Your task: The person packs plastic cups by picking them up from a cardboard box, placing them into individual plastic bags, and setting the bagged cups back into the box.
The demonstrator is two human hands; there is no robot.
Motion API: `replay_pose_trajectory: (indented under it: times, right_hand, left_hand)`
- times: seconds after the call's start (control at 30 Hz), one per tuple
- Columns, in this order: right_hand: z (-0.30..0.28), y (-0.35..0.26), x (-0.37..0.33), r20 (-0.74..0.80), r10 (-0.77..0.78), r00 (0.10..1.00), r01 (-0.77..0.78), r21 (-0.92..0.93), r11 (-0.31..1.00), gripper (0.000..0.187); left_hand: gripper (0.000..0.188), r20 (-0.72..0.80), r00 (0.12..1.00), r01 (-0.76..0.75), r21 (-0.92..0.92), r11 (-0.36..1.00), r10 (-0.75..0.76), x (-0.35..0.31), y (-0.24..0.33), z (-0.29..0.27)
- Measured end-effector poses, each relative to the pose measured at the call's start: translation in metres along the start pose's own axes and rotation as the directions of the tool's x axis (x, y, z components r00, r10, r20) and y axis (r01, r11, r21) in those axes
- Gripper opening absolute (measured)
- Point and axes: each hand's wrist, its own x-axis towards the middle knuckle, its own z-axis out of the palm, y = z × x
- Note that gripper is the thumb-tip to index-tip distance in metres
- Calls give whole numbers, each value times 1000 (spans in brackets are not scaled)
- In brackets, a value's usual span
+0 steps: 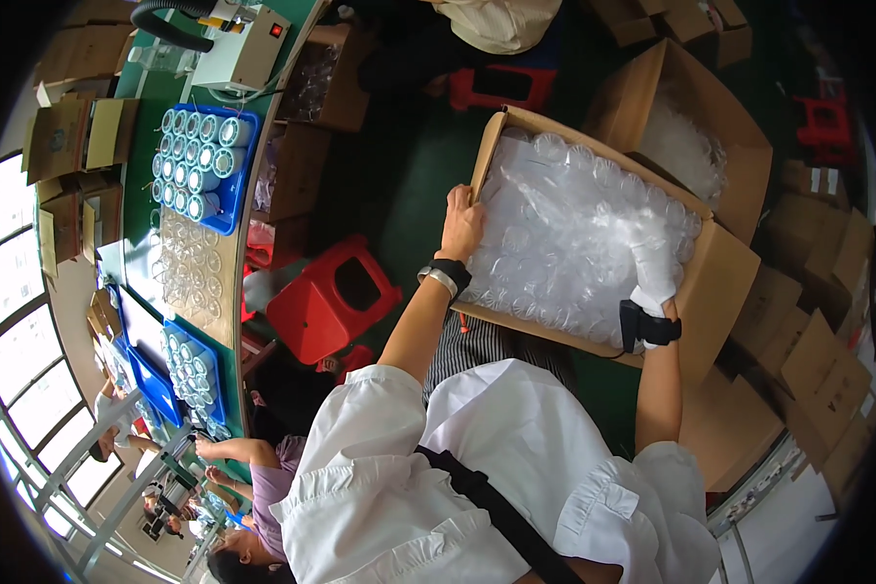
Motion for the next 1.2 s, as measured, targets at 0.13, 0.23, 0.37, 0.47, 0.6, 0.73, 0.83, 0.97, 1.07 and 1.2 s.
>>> replay_pose_trajectory:
  times: [0.13, 0.23, 0.37, 0.47, 0.6, 0.73, 0.83, 0.97, 1.07, 1.2]
  right_hand:
    - [43, 0, -18, 96, 134, 986, -140, 57, 988, 25]
    - [85, 16, -7, 291, 67, 954, -135, 219, 966, 23]
    - [116, 9, 17, 302, -124, 945, 314, -735, 600, 21]
    - [107, -4, 18, 360, -129, 924, 194, -150, 970, 21]
    - [68, 33, 33, 431, -254, 866, 370, -209, 905, 19]
    - [56, -25, 3, 277, -69, 958, 52, 69, 996, 19]
    - [-3, -7, -15, -60, -42, 997, 49, 116, 992, 22]
    - [-41, -2, -54, -190, -13, 982, 5, -46, 999, 22]
    - [-54, 5, -79, -328, -6, 945, -50, -163, 985, 22]
    - [-50, 17, -110, -182, -29, 983, -51, -421, 906, 20]
  left_hand:
    - [11, -19, 976, -214, 63, 975, 215, 8, 37, -36]
    - [12, 7, 969, -246, -23, 969, 246, 7, 68, -50]
    - [15, -114, 968, -230, -35, 973, 225, 8, 91, -62]
    - [17, -268, 961, -103, -131, 986, 65, 1, 85, -64]
    - [19, -95, 952, 227, -418, 880, -291, -29, 64, -31]
    - [28, 81, 974, 226, -332, 916, -211, -62, 52, 6]
    - [34, 82, 996, 43, -189, 981, -27, -57, 57, 24]
    - [40, 206, 965, -173, 44, 984, 161, -37, 59, 37]
    - [43, 283, 918, -317, 102, 943, 278, -22, 51, 33]
    - [44, 393, 918, -55, -12, 998, 55, -11, 47, 14]
